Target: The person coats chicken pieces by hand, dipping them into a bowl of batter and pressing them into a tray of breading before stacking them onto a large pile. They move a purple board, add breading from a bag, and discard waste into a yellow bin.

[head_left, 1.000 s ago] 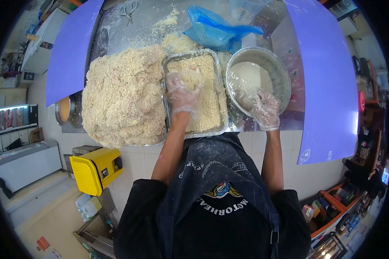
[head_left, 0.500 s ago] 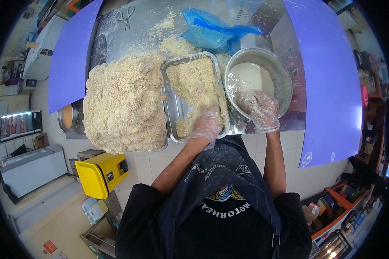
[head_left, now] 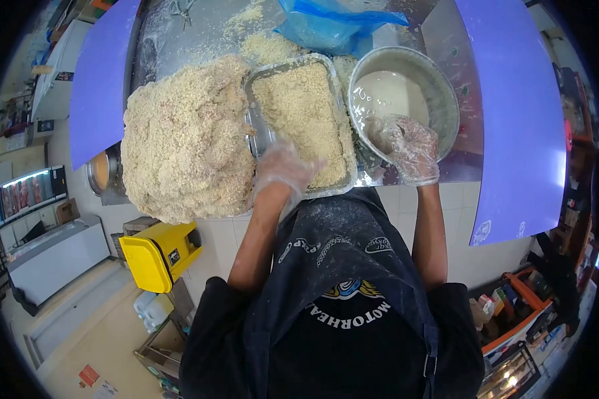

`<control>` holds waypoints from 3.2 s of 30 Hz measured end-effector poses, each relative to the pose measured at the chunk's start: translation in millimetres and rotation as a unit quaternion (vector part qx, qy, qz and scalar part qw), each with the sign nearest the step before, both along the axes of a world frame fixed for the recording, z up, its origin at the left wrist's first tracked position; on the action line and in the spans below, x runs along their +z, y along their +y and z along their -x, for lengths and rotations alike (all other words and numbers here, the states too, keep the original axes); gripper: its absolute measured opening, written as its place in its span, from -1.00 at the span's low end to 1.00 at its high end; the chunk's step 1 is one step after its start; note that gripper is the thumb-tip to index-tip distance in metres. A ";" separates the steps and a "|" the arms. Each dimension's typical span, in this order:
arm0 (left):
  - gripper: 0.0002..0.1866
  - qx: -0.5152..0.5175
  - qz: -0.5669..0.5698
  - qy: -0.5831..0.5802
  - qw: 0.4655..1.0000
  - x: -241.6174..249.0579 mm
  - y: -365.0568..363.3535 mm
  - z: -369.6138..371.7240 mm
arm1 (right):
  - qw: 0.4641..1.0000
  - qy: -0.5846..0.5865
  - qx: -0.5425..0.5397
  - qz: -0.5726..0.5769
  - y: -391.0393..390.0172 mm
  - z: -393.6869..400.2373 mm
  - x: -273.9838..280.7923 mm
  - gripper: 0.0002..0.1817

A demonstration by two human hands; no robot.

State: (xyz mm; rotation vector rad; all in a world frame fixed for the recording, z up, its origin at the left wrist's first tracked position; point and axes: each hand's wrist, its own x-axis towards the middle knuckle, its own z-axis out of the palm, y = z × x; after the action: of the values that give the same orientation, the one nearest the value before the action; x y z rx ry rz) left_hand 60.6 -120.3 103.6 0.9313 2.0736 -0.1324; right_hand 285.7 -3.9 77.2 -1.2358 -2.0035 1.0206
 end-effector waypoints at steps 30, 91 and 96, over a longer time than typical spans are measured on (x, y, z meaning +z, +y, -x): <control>-0.03 -0.136 -0.211 0.177 0.952 -88.6 75.7 16.0 | 1.000 0.000 0.008 -0.018 -1.8 1.1 5.0 -0.79; -0.26 -0.279 -0.163 0.113 0.940 -69.5 -4.0 -32.0 | 0.999 -0.009 -0.026 -0.021 0.2 -0.2 13.5 -0.82; -0.48 -0.115 -0.153 -0.063 0.979 -60.1 -3.3 -34.9 | 0.998 -0.031 -0.042 -0.018 4.0 2.3 2.8 -0.81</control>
State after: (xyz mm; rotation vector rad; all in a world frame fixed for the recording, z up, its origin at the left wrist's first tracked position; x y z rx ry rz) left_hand 95.5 -123.5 43.6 1.3318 1.8956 0.1277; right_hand 283.4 0.1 80.1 -1.3354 -1.9898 0.9126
